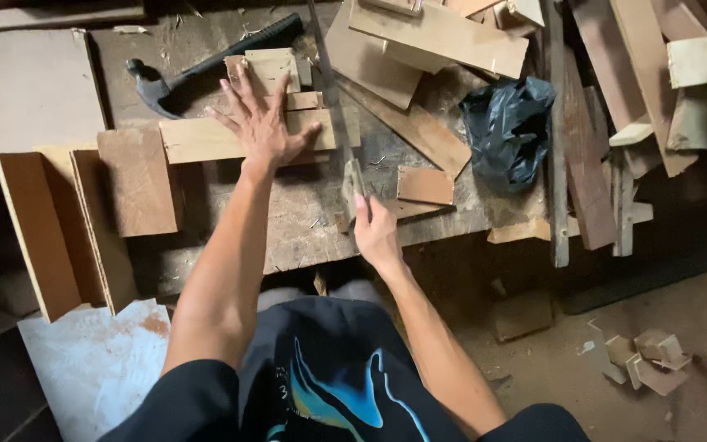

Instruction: The person assembles small wooden pieces on a workbench, using a hammer to drive nails into the wood and a hand saw to cut additional pieces. The person handles multiple small wooden components, aligning them and securing them with nails.

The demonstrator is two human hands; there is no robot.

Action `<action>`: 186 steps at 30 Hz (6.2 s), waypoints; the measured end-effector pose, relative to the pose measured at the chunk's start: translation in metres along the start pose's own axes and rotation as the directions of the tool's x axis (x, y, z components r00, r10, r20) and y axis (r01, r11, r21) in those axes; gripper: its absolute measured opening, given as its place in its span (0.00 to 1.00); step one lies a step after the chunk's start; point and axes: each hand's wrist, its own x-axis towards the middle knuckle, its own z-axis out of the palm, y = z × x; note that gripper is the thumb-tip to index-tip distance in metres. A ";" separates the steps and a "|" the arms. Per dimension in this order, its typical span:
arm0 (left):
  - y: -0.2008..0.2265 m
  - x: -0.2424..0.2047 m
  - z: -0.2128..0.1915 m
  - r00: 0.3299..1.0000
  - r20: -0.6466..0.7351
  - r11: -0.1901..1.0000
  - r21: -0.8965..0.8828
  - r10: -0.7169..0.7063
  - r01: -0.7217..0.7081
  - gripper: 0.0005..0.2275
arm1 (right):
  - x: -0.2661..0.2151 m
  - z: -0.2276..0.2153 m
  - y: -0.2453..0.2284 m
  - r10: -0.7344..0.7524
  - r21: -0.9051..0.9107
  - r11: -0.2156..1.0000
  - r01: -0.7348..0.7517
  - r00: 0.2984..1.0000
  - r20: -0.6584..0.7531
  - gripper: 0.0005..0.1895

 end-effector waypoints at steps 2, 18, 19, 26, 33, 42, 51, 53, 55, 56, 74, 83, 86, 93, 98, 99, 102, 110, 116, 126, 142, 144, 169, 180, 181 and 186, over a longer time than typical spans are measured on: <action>0.001 0.003 0.002 0.996 0.059 0.998 -0.026 -0.060 0.062 0.46 | 0.004 0.000 -0.006 0.070 -0.005 0.998 -0.069 0.997 0.038 0.22; -0.005 0.010 0.023 0.997 -0.004 0.995 -0.071 -0.077 0.076 0.45 | 0.004 -0.028 -0.030 -0.020 -0.049 0.999 0.024 0.997 0.076 0.20; -0.004 0.008 0.027 0.996 -0.022 0.994 -0.067 -0.084 0.083 0.45 | 0.006 -0.026 -0.027 -0.016 -0.042 0.999 0.020 0.996 0.088 0.20; -0.006 0.002 0.044 0.989 -0.116 0.994 -0.078 -0.087 0.079 0.45 | -0.014 -0.045 0.000 -0.029 -0.020 0.999 0.031 0.994 0.107 0.19; 0.032 -0.099 0.089 0.876 -0.459 0.976 -0.077 0.147 -0.205 0.24 | -0.013 -0.062 0.000 -0.101 -0.031 0.994 0.102 0.994 0.029 0.18; 0.064 -0.168 0.137 0.881 -0.188 0.875 -0.143 0.435 -0.463 0.27 | -0.025 -0.081 0.006 -0.190 -0.022 0.982 0.189 0.981 -0.043 0.21; 0.111 -0.111 0.138 0.783 -0.238 0.783 -0.120 0.574 -0.610 0.20 | -0.011 -0.100 0.023 -0.181 -0.145 0.976 0.165 0.978 -0.108 0.25; 0.132 -0.095 0.134 0.757 -0.307 0.748 -0.174 0.577 -0.640 0.23 | -0.001 -0.108 0.026 -0.143 -0.121 0.985 0.127 0.981 -0.130 0.26; 0.155 -0.075 0.126 0.719 -0.407 0.667 -0.288 0.564 -0.687 0.24 | 0.013 -0.113 0.028 -0.146 -0.115 0.985 0.128 0.975 -0.170 0.26; 0.165 -0.069 0.122 0.701 -0.461 0.597 -0.375 0.544 -0.710 0.23 | 0.016 -0.114 0.029 -0.159 -0.122 0.983 0.137 0.968 -0.193 0.26; 0.012 -0.022 0.030 0.946 -0.226 0.969 0.027 -0.234 0.246 0.49 | -0.003 -0.039 0.003 -0.099 -0.037 0.994 0.099 0.995 -0.010 0.19; -0.006 -0.002 0.025 0.983 0.015 0.983 -0.024 -0.181 0.181 0.49 | -0.005 -0.020 -0.009 -0.078 0.018 0.997 0.077 0.995 0.054 0.20; -0.008 0.004 0.034 0.988 -0.077 0.991 -0.033 -0.133 0.131 0.48 | -0.004 -0.019 -0.011 -0.075 0.005 0.997 0.075 0.997 0.034 0.20; -0.024 0.016 0.057 0.986 0.025 0.985 -0.041 -0.164 0.165 0.42 | -0.002 -0.035 -0.020 0.017 0.018 1.000 -0.020 0.991 0.129 0.21; -0.034 0.031 0.087 0.929 -0.371 0.998 0.066 0.004 0.022 0.41 | 0.006 -0.036 -0.020 -0.033 -0.085 0.996 0.039 0.997 0.072 0.19; -0.035 0.033 0.092 0.966 -0.250 0.998 -0.019 -0.065 0.062 0.42 | 0.006 -0.035 -0.015 -0.049 -0.115 0.992 0.054 0.998 0.045 0.18; -0.044 0.038 0.088 0.863 -0.488 0.990 0.103 0.132 -0.093 0.42 | 0.007 -0.017 -0.003 0.320 0.221 0.893 -0.392 0.899 0.299 0.21; -0.029 0.028 0.042 0.978 -0.208 0.996 -0.093 -0.015 -0.005 0.42 | 0.005 0.007 0.030 0.103 0.650 0.677 -0.346 0.919 0.381 0.28; -0.027 0.030 0.045 0.948 -0.316 0.999 0.048 0.036 -0.022 0.41 | 0.003 0.002 0.030 0.220 0.615 0.639 -0.463 0.875 0.430 0.21; -0.037 0.027 0.047 0.939 -0.326 0.994 0.020 0.110 -0.109 0.39 | -0.029 -0.016 0.028 0.304 0.483 0.732 -0.481 0.865 0.399 0.19; -0.038 0.034 0.054 0.859 -0.485 0.980 -0.014 0.165 -0.196 0.36 | -0.001 -0.008 0.009 -0.079 0.099 0.993 0.071 0.994 0.078 0.21; -0.045 0.025 0.054 0.830 -0.512 0.973 0.053 0.219 -0.224 0.36 | -0.009 -0.008 0.006 0.221 0.166 0.952 -0.256 0.954 0.203 0.20; -0.038 0.028 0.059 0.925 -0.356 0.991 0.012 0.131 -0.136 0.37 | -0.006 -0.008 0.011 0.060 0.123 0.989 -0.083 0.983 0.175 0.23; -0.033 0.020 0.040 0.951 -0.291 0.994 0.003 0.104 -0.108 0.36 | 0.024 -0.014 -0.012 0.066 0.225 0.967 -0.118 0.972 0.224 0.22; -0.036 0.013 0.041 0.956 -0.282 0.995 -0.023 0.082 -0.093 0.35 | 0.021 -0.011 -0.012 0.108 0.233 0.958 -0.166 0.964 0.241 0.23; -0.033 0.026 0.042 0.914 -0.381 0.989 0.020 0.143 -0.147 0.36 | 0.042 -0.009 0.001 0.314 0.243 0.875 -0.419 0.873 0.374 0.26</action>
